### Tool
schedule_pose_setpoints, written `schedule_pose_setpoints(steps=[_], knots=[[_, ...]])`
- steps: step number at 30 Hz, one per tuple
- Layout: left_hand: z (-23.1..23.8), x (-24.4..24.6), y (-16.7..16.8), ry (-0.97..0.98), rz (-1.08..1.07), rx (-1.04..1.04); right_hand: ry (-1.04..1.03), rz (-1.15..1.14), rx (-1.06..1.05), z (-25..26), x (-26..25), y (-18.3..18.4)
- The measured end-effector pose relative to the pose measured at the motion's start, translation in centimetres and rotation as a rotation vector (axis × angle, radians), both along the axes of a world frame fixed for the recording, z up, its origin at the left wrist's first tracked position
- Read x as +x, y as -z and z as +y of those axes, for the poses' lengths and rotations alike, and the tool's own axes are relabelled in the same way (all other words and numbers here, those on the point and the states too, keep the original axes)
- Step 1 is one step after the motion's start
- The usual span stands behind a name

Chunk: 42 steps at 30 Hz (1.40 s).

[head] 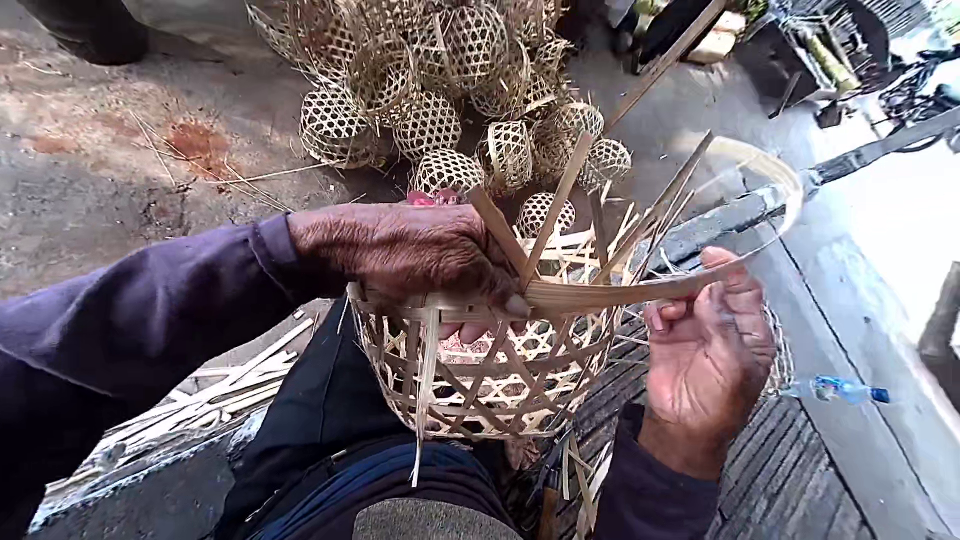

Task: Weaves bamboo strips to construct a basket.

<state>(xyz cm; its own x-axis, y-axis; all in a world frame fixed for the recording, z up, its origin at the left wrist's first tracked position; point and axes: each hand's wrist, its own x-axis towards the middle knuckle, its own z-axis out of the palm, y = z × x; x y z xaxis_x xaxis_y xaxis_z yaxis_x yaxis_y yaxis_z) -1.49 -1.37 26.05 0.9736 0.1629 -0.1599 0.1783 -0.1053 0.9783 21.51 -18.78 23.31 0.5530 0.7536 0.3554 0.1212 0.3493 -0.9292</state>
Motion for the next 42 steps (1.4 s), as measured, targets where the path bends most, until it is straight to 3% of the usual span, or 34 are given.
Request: schedule_pose_setpoints(steps=[2, 4, 7, 9, 15, 19, 22, 26, 28, 31, 35, 39, 42], knots=[[0.0, 0.2, -0.8, 0.058, 0.034, -0.001, -0.081, -0.224, 0.127, -0.7, -0.8, -0.5], [0.2, 0.3, -0.7, 0.123, -0.005, 0.048, -0.109, -0.611, 0.251, -0.9, -2.3, -1.8], [-0.2, 0.6, 0.0, 0.211, -0.058, 0.095, -0.003, -1.271, 0.242, -0.1, -4.6, -3.7], [-0.9, 0.7, 0.3, 0.214, -0.055, 0.081, 0.066, -1.562, 0.237, 1.0, -4.6, -4.0], [-0.5, 0.8, -0.1, 0.352, 0.002, 0.008, -0.008, -1.665, 0.276, 1.2, -4.1, -4.3], [-1.0, 0.9, -0.8, 0.21, 0.053, -0.034, 0.038, -1.763, 0.32, 1.6, -5.0, -5.6], [-2.2, 0.3, -1.1, 0.005, -0.016, 0.002, 0.05, -1.775, 0.291, 2.2, -5.3, -6.3], [-1.0, 1.1, 2.0, 0.002, -0.257, 0.137, 0.138, -1.707, 0.132, 2.8, -5.0, -5.7], [-1.3, 1.5, 3.4, -0.103, -0.333, 0.2, 0.103, -1.511, 0.014, 2.9, -4.3, -4.6], [-2.0, 2.1, 5.6, -0.291, -0.446, 0.217, -0.051, -0.996, -0.214, 2.6, -3.7, -2.4], [-3.3, 2.2, 8.3, -0.403, -0.461, 0.118, -0.105, -0.513, -0.294, 2.4, -4.8, 2.0], [-2.8, 0.8, 8.5, -0.347, -0.274, -0.164, -0.057, -0.563, -0.252, 2.1, -6.4, 4.5], [0.3, -1.0, 8.1, -0.113, -0.174, -0.122, -0.04, -0.658, -0.217, 1.4, -6.8, 5.2]])
